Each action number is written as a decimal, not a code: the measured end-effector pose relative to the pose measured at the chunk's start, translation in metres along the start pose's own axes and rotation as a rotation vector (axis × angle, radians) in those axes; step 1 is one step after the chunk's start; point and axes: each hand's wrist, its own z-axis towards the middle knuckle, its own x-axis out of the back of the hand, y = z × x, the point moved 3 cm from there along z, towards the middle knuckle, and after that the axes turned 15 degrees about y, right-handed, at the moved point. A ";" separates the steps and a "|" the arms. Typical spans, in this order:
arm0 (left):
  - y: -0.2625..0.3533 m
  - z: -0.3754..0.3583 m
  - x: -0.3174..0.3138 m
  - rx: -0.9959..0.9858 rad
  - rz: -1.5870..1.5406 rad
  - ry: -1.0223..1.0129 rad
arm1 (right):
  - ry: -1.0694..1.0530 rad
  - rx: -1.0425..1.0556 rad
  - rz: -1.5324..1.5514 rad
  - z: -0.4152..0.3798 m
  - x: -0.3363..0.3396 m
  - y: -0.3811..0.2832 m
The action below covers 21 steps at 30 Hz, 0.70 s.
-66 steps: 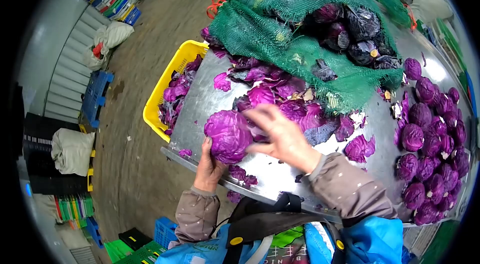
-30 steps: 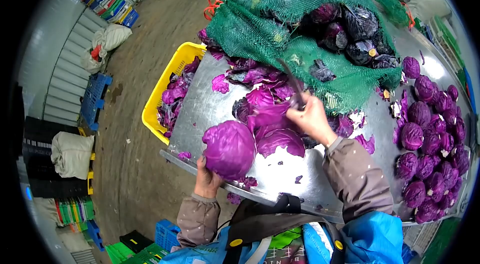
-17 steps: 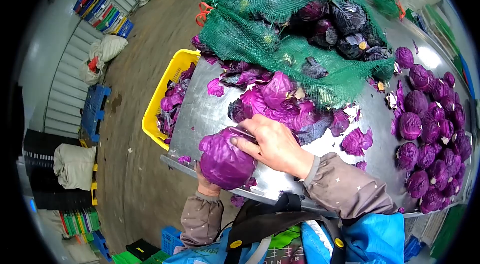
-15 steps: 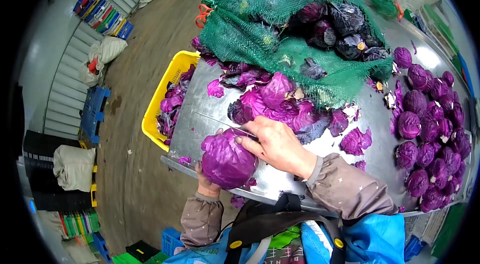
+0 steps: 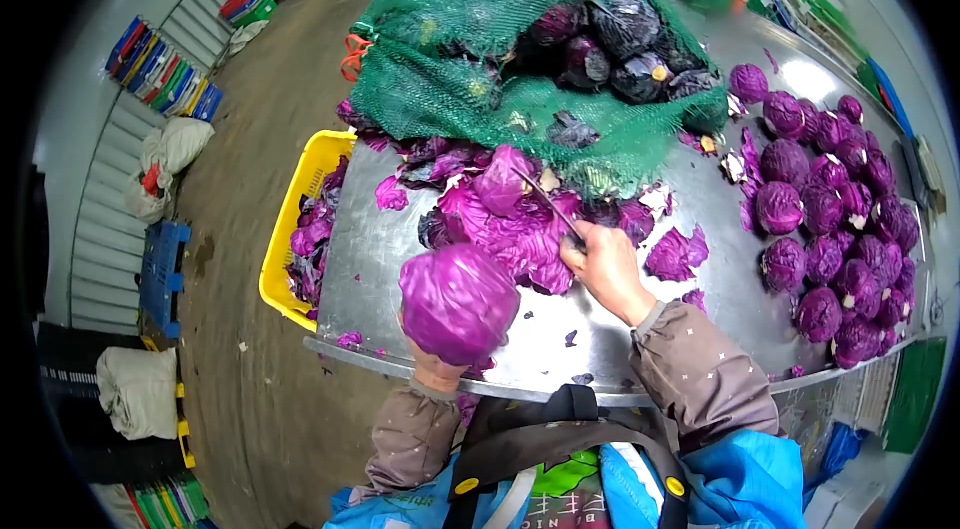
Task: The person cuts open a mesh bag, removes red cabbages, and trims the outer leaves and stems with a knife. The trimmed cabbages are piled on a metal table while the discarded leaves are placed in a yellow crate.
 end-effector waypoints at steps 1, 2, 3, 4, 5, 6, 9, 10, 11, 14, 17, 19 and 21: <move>-0.008 0.003 0.003 0.015 0.010 -0.005 | 0.026 -0.028 -0.035 0.000 0.010 -0.001; -0.012 0.010 0.008 -0.249 0.469 -0.110 | 0.059 -0.057 -0.086 0.001 0.018 0.003; -0.017 0.017 0.014 -0.518 0.923 -0.224 | 0.090 -0.089 -0.136 0.000 0.027 0.009; -0.023 0.024 0.014 -0.351 0.708 -0.359 | 0.099 -0.104 -0.183 0.000 0.038 0.014; -0.027 0.025 0.017 -0.336 0.713 -0.371 | 0.135 -0.081 -0.290 -0.001 0.046 0.022; -0.033 0.019 0.004 0.126 0.134 -0.330 | 0.128 -0.069 -0.318 -0.006 0.052 0.021; -0.045 0.015 -0.018 0.682 -0.527 -0.183 | 0.155 0.023 -0.381 -0.016 0.066 0.009; -0.048 0.018 -0.021 0.373 0.213 -0.268 | 0.178 -0.001 -0.416 -0.017 0.073 0.016; -0.048 0.021 -0.024 0.018 0.935 -0.342 | 0.200 -0.027 -0.450 -0.018 0.081 0.025; -0.060 0.023 -0.036 0.589 -0.056 -0.346 | 0.158 -0.121 -0.310 -0.020 0.101 0.055; -0.072 0.015 -0.054 0.784 -0.385 -0.380 | -0.012 0.045 0.167 -0.028 0.092 0.011; -0.080 0.008 -0.077 -0.422 1.113 -0.615 | -0.032 0.111 0.371 -0.031 0.084 -0.009; -0.087 0.002 -0.080 -0.299 1.226 -0.263 | -0.036 0.024 0.446 -0.031 0.090 -0.005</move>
